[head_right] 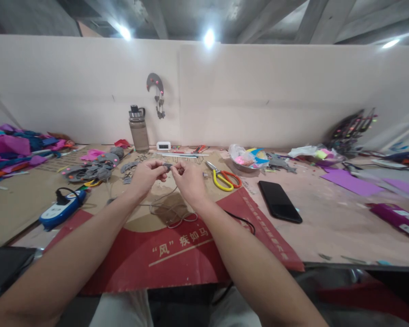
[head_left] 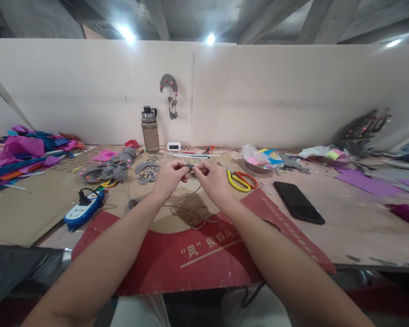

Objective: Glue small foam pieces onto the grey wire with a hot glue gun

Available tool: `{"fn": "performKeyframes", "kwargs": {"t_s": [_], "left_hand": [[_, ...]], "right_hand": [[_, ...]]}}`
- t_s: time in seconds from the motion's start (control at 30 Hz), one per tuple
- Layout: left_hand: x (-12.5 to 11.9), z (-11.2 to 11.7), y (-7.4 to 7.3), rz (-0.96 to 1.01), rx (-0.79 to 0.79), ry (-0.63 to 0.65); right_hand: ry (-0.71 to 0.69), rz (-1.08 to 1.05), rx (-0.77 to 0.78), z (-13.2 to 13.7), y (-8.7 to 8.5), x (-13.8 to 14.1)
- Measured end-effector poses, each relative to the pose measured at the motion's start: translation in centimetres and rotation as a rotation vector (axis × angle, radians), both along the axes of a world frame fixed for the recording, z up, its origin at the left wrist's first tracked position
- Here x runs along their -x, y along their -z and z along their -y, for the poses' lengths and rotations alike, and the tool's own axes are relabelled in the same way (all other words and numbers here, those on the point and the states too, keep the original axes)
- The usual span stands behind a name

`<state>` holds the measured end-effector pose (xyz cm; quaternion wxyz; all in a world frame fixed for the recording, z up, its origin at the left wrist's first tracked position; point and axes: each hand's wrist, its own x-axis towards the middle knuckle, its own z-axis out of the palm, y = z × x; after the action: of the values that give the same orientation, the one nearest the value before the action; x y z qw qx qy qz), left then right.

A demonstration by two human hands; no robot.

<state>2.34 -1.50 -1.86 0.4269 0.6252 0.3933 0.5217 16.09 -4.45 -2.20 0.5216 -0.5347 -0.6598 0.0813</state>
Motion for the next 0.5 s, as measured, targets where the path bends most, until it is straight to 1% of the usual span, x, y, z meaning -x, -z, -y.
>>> {"fn": "performKeyframes", "kwargs": {"t_s": [0.13, 0.33, 0.5], "left_hand": [[0.04, -0.17, 0.00, -0.004, 0.016, 0.016], [0.27, -0.39, 0.16, 0.007, 0.052, 0.104], [0.31, -0.33, 0.05, 0.010, 0.079, 0.094]], "right_hand": [[-0.008, -0.013, 0.012, -0.12, 0.03, -0.06], [-0.042, -0.108, 0.042, -0.20, -0.03, -0.17], [-0.059, -0.111, 0.089, 0.04, -0.17, -0.12]]}}
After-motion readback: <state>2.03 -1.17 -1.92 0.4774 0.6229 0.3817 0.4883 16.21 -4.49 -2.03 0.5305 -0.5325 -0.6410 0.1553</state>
